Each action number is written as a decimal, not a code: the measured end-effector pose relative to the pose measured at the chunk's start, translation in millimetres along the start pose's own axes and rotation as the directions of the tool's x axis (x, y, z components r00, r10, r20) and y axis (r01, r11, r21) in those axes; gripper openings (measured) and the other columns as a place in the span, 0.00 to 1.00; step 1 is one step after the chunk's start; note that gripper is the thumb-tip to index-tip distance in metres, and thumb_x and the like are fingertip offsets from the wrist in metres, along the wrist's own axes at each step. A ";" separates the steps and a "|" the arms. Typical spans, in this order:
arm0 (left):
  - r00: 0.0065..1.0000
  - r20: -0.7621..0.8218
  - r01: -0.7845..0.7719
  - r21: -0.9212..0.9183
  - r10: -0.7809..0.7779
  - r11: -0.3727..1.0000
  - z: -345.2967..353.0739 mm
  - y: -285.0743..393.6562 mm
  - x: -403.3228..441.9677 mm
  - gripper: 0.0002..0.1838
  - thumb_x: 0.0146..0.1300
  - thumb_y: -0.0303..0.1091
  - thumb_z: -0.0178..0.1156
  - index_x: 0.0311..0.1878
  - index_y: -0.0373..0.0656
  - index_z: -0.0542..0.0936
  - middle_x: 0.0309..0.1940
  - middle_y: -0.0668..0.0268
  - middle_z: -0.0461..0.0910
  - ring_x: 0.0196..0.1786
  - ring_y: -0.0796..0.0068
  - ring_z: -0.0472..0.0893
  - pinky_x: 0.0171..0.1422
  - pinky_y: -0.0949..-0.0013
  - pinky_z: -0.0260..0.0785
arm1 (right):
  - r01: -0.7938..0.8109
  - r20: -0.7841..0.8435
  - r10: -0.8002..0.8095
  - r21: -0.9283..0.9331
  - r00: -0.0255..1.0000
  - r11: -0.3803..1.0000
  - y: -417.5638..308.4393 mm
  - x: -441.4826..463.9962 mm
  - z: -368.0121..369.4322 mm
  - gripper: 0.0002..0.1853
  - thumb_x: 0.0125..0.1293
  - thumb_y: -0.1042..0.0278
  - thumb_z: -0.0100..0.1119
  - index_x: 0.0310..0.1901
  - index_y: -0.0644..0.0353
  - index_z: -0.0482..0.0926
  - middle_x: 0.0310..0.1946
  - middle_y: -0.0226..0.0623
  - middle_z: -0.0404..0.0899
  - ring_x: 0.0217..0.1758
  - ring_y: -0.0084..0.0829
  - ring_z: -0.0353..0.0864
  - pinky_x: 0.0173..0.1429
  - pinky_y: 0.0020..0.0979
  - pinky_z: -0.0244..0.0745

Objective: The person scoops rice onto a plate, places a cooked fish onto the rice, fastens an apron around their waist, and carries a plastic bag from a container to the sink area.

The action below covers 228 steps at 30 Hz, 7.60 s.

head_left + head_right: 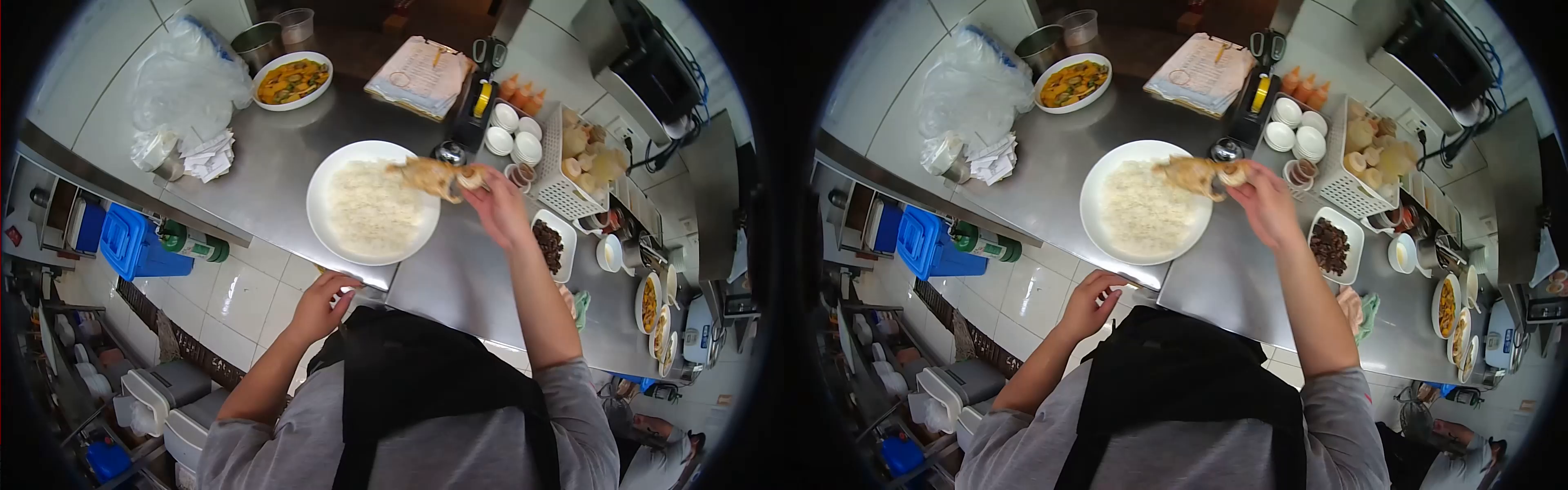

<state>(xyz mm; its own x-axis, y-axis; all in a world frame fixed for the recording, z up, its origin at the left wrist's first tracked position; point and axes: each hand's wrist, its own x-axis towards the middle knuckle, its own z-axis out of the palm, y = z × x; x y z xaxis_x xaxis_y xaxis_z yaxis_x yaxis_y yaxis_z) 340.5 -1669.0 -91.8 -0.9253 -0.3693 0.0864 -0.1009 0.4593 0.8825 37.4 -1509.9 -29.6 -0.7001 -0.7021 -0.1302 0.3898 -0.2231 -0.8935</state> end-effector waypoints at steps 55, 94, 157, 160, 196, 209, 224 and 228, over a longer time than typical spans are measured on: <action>0.835 0.172 -0.537 0.461 0.523 0.706 86.0 57.5 149.8 0.10 0.55 0.27 0.60 0.41 0.45 0.79 0.52 0.56 0.68 0.57 0.53 0.65 0.64 0.53 0.54 | -0.496 -0.399 -0.868 -0.840 0.295 0.218 63.3 -266.2 -173.5 0.10 0.54 0.74 0.61 0.39 0.57 0.79 0.39 0.38 0.76 0.44 0.43 0.75 0.45 0.39 0.72; 0.212 0.772 -0.851 -0.155 0.599 0.501 416.3 228.6 66.3 0.14 0.51 0.29 0.64 0.43 0.42 0.79 0.41 0.59 0.73 0.46 0.56 0.75 0.50 0.61 0.69 | -0.915 -0.905 0.358 -0.074 0.229 0.397 381.9 -610.8 -221.5 0.14 0.58 0.61 0.55 0.42 0.58 0.82 0.46 0.48 0.80 0.51 0.46 0.79 0.53 0.43 0.74; 0.800 -0.016 -0.478 0.587 0.600 0.653 -84.9 -54.4 187.4 0.12 0.55 0.27 0.62 0.44 0.45 0.80 0.45 0.62 0.74 0.46 0.64 0.75 0.48 0.67 0.68 | -0.855 -0.796 0.313 -0.475 0.518 0.208 313.3 -391.6 -87.0 0.18 0.57 0.66 0.57 0.50 0.60 0.79 0.50 0.50 0.77 0.55 0.47 0.75 0.61 0.38 0.70; 0.910 -0.206 -0.215 0.509 0.361 0.834 -100.5 -81.0 189.0 0.11 0.59 0.29 0.60 0.47 0.45 0.79 0.45 0.63 0.73 0.45 0.68 0.75 0.47 0.71 0.67 | -0.886 -0.826 0.324 -0.452 0.461 0.105 312.2 -418.9 -87.1 0.16 0.61 0.69 0.54 0.50 0.58 0.79 0.51 0.49 0.77 0.56 0.46 0.75 0.61 0.38 0.70; 0.955 -0.055 0.261 -0.311 -0.291 0.914 -61.3 -137.3 194.2 0.20 0.70 0.38 0.50 0.58 0.34 0.72 0.49 0.60 0.78 0.51 0.73 0.75 0.57 0.71 0.65 | -0.862 -0.821 0.262 -0.484 0.507 0.149 301.4 -407.9 -99.7 0.15 0.58 0.71 0.55 0.47 0.59 0.81 0.52 0.49 0.75 0.58 0.44 0.72 0.63 0.35 0.67; 0.754 -0.193 -0.565 0.297 0.628 0.770 26.2 43.1 185.6 0.22 0.60 0.26 0.56 0.58 0.39 0.71 0.62 0.51 0.59 0.65 0.54 0.60 0.67 0.56 0.54 | -0.851 -0.891 0.071 -0.401 0.448 0.339 281.6 -407.5 -110.3 0.19 0.57 0.73 0.55 0.52 0.57 0.76 0.54 0.49 0.72 0.58 0.48 0.71 0.63 0.40 0.68; 0.645 0.457 -0.679 -0.025 0.613 0.733 210.7 115.1 112.8 0.18 0.52 0.26 0.63 0.48 0.43 0.78 0.56 0.54 0.66 0.50 0.59 0.73 0.52 0.62 0.69 | -0.584 -0.588 -0.809 -0.661 0.012 0.472 121.7 -363.2 -213.1 0.26 0.57 0.76 0.60 0.59 0.58 0.66 0.51 0.49 0.67 0.53 0.44 0.68 0.55 0.38 0.67; 0.597 0.531 -0.686 -0.049 0.601 0.726 260.5 156.2 96.6 0.15 0.52 0.26 0.63 0.45 0.44 0.79 0.53 0.57 0.69 0.46 0.63 0.75 0.50 0.64 0.71 | -0.470 -0.486 -0.774 -0.837 0.405 0.280 64.3 -333.4 -214.5 0.24 0.54 0.67 0.64 0.55 0.53 0.72 0.53 0.42 0.69 0.54 0.41 0.70 0.57 0.39 0.63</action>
<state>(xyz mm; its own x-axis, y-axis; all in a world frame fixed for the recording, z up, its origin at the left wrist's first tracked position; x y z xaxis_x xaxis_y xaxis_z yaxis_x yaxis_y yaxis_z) 140.1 -1422.5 -66.0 -0.8076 0.4845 0.3362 0.5797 0.5474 0.6035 167.5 -1145.1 -135.8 -0.8764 0.2167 0.4300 -0.0632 0.8335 -0.5488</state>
